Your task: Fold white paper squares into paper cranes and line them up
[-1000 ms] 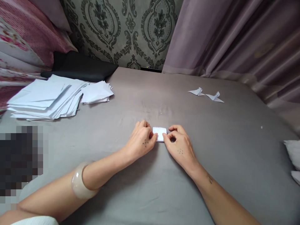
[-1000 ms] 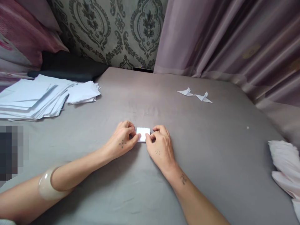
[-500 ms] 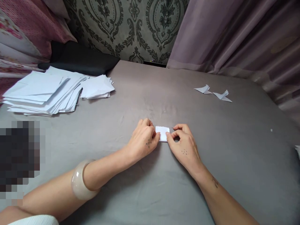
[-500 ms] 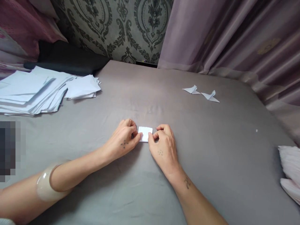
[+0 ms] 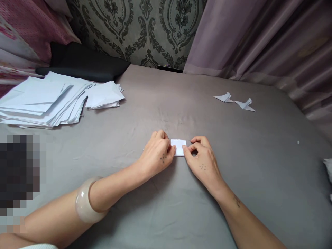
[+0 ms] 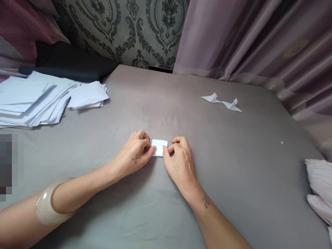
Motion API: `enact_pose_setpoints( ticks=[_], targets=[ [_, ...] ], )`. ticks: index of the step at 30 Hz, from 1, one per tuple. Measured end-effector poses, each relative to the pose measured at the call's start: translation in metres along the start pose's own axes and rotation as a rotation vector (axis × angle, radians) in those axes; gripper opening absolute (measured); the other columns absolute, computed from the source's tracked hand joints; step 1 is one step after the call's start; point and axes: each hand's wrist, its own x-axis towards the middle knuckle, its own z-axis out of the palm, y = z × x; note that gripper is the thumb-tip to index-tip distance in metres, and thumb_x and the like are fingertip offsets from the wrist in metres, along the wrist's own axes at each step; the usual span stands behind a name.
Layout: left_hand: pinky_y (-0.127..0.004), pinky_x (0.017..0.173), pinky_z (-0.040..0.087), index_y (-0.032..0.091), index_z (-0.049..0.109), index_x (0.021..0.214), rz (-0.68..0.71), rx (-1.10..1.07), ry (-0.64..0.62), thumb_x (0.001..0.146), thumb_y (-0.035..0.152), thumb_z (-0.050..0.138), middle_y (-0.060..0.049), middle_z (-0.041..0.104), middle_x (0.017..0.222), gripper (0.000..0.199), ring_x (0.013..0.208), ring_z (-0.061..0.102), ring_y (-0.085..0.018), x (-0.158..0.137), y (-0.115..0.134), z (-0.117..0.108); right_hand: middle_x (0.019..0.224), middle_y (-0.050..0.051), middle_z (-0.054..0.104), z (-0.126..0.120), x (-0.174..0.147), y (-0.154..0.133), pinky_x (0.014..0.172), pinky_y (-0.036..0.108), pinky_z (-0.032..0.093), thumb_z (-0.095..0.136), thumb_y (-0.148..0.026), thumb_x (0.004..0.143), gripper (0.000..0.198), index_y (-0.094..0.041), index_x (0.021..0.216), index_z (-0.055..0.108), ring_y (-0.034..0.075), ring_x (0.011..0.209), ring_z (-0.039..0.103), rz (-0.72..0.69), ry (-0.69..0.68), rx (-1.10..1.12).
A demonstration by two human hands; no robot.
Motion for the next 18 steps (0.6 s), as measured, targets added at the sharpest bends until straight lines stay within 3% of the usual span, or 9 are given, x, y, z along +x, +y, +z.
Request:
enact_pose_setpoints(
  ticks=[18],
  targets=[
    [-0.036,0.075,0.045,0.016,0.048,0.063,0.037,0.066,-0.031,0.090,0.028,0.045,-0.010,0.053,0.094,0.030,0.088,0.047,-0.022,0.0000,-0.0012,-0.0006,0.101,0.008,0.056,0.0004,-0.0008,0.0056,0.082,0.037,0.046,0.058,-0.032,0.082,0.023,-0.020,0.064,0.052,0.020,0.089,0.057,-0.047,0.002,-0.020]
  ],
)
